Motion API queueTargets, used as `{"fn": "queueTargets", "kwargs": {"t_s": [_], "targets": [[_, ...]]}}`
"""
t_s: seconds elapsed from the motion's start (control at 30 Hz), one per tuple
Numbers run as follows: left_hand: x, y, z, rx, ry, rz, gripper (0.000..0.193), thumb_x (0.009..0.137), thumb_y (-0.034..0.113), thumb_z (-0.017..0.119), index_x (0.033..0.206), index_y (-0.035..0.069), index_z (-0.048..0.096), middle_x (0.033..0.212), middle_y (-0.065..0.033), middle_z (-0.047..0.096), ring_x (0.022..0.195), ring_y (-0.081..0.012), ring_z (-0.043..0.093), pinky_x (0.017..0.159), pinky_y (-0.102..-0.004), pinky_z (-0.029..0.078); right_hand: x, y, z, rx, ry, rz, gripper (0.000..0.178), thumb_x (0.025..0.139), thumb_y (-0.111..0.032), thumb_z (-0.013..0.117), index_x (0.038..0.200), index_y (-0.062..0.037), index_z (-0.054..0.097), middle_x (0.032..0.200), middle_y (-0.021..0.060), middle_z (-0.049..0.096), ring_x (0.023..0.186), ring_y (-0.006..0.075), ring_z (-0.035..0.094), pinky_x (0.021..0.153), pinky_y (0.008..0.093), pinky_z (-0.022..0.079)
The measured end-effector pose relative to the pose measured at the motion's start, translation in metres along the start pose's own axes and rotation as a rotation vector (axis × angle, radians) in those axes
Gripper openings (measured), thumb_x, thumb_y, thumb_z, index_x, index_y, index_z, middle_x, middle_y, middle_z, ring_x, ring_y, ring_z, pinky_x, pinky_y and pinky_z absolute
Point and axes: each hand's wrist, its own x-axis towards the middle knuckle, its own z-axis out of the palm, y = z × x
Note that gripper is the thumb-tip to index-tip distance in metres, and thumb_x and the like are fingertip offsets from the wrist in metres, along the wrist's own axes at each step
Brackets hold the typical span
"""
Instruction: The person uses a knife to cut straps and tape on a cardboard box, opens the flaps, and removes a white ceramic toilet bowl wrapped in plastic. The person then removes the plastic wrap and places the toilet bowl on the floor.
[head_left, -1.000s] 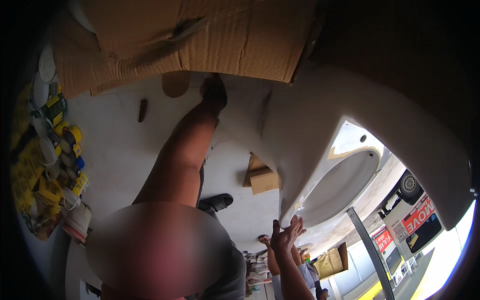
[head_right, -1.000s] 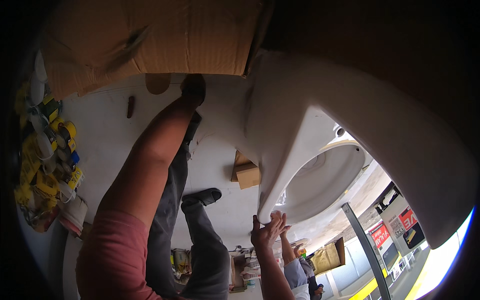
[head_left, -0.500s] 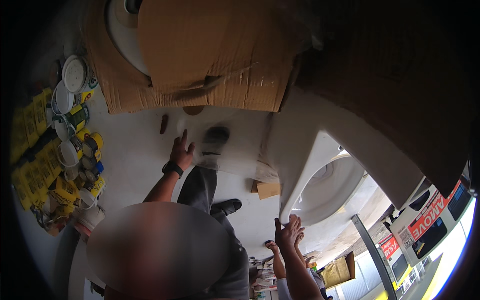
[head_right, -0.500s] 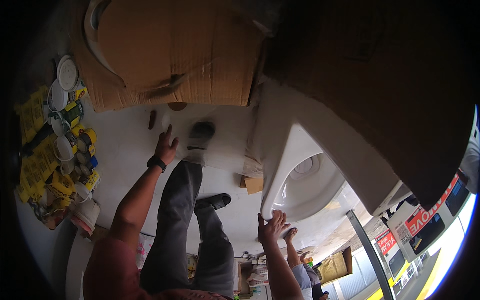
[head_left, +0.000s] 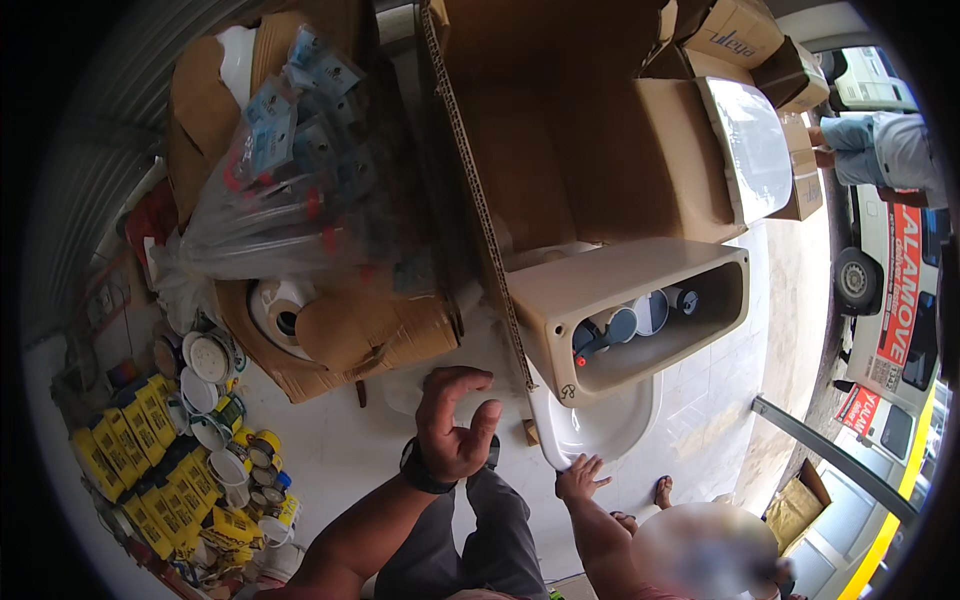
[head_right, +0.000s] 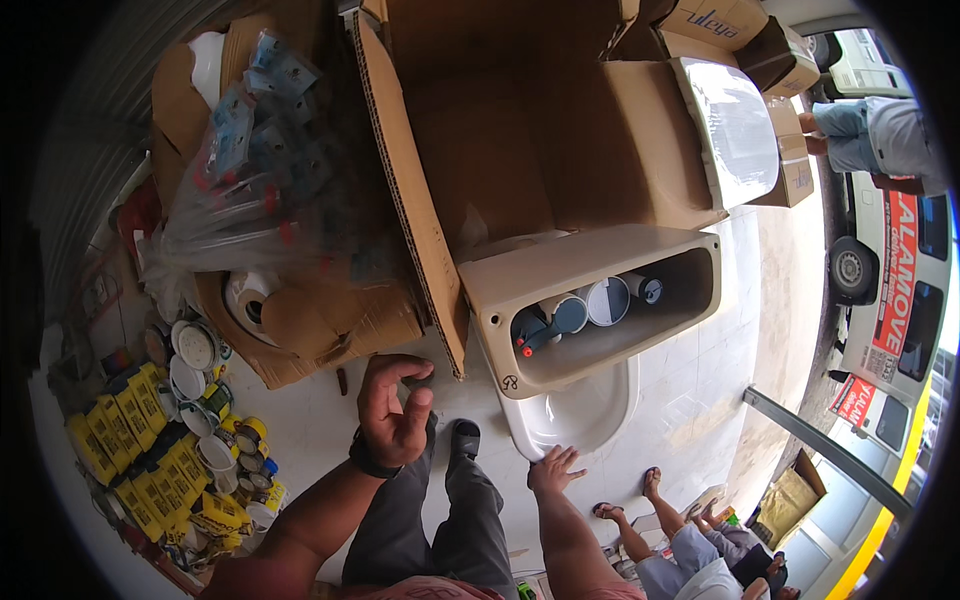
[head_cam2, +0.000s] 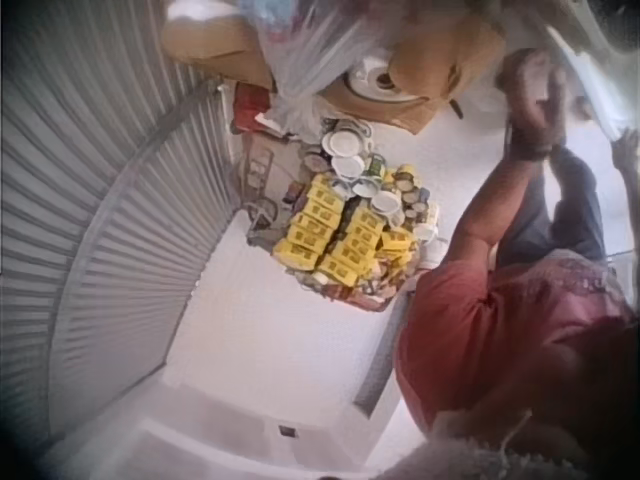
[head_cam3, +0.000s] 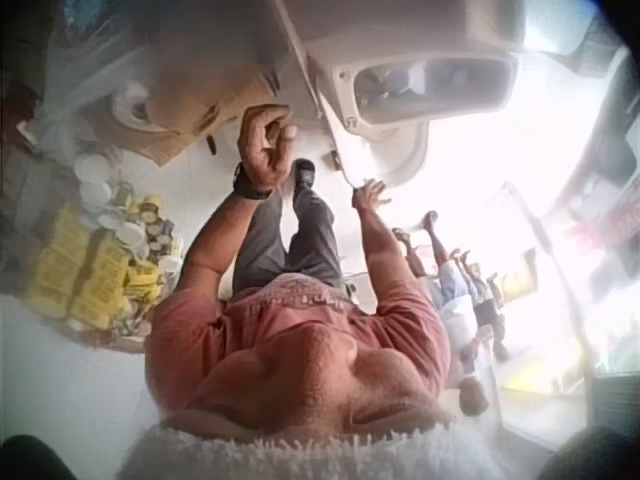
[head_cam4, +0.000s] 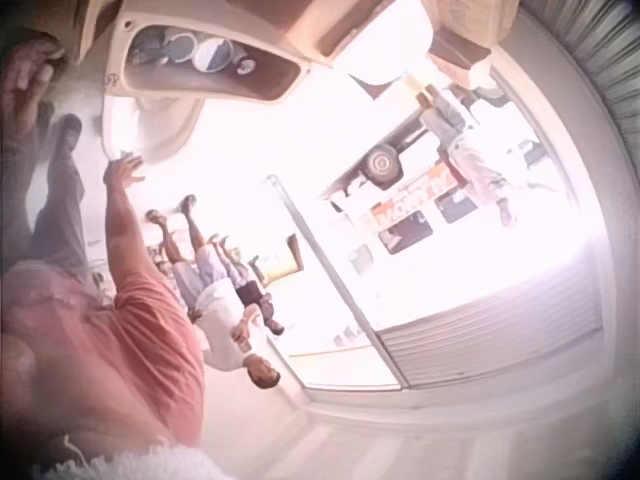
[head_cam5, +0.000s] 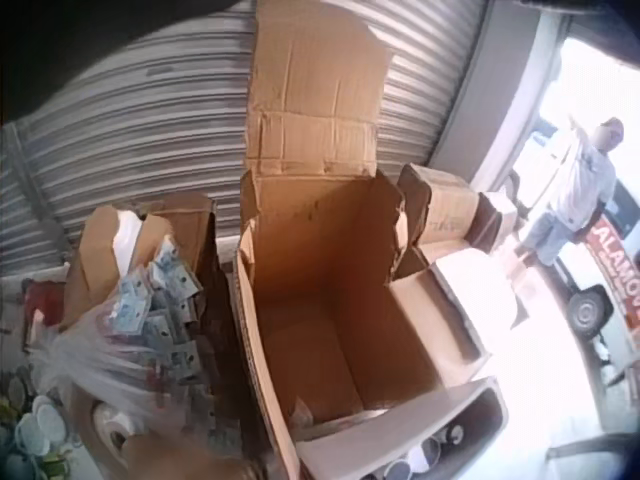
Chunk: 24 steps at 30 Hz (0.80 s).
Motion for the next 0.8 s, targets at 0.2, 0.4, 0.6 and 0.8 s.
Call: {"fn": "queueTargets", "kwargs": {"t_s": [0.2, 0.4, 0.6, 0.8], "targets": [[0.132, 0.053, -0.007, 0.342, -0.055, 0.275, 0.030, 0.095, 0.018, 0.073, 0.119, 0.002, 0.065, 0.116, -0.0153, 0.063, 0.105, -0.0306, 0.061, 0.092, -0.0390, 0.049, 0.029, -0.016, -0.017, 0.038, -0.171, -0.057, 0.065, 0.090, -0.040, 0.062, 0.143, -0.0033, 0.052, 0.153, 0.0218, 0.046, 0.149, 0.0323, 0.037, 0.116, 0.0624, 0.032], [0.236, 0.060, 0.032, 0.845, -0.167, 0.355, 0.040, 0.090, 0.025, 0.076, 0.124, 0.007, 0.066, 0.136, -0.0170, 0.054, 0.127, -0.0359, 0.052, 0.103, -0.0527, 0.043, 0.048, 0.035, -0.173, 1.124, -0.343, -0.206, 0.022, 0.093, -0.017, 0.066, 0.095, 0.0046, 0.072, 0.075, 0.0163, 0.074, 0.063, 0.0231, 0.073, 0.053, 0.0341, 0.056], [0.246, 0.050, 0.052, 1.278, -0.283, 0.156, 0.061, 0.080, 0.025, 0.082, 0.135, 0.008, 0.061, 0.153, -0.0172, 0.044, 0.146, -0.0405, 0.037, 0.115, -0.0596, 0.033, 0.168, 0.059, -0.314, 1.240, 0.860, -0.294, 0.032, 0.096, -0.024, 0.064, 0.113, 0.0018, 0.070, 0.100, 0.0130, 0.076, 0.081, 0.0234, 0.071, 0.077, 0.0404, 0.057], [0.241, 0.038, 0.010, 1.323, -0.373, -0.097, 0.061, 0.076, 0.003, 0.080, 0.134, 0.003, 0.061, 0.153, -0.0220, 0.045, 0.145, -0.0437, 0.039, 0.117, -0.0546, 0.037, 0.260, 0.061, -0.340, 1.403, 0.468, -0.262, 0.032, 0.097, -0.024, 0.063, 0.114, 0.0017, 0.069, 0.100, 0.0127, 0.076, 0.081, 0.0230, 0.071, 0.077, 0.0405, 0.057]]}}
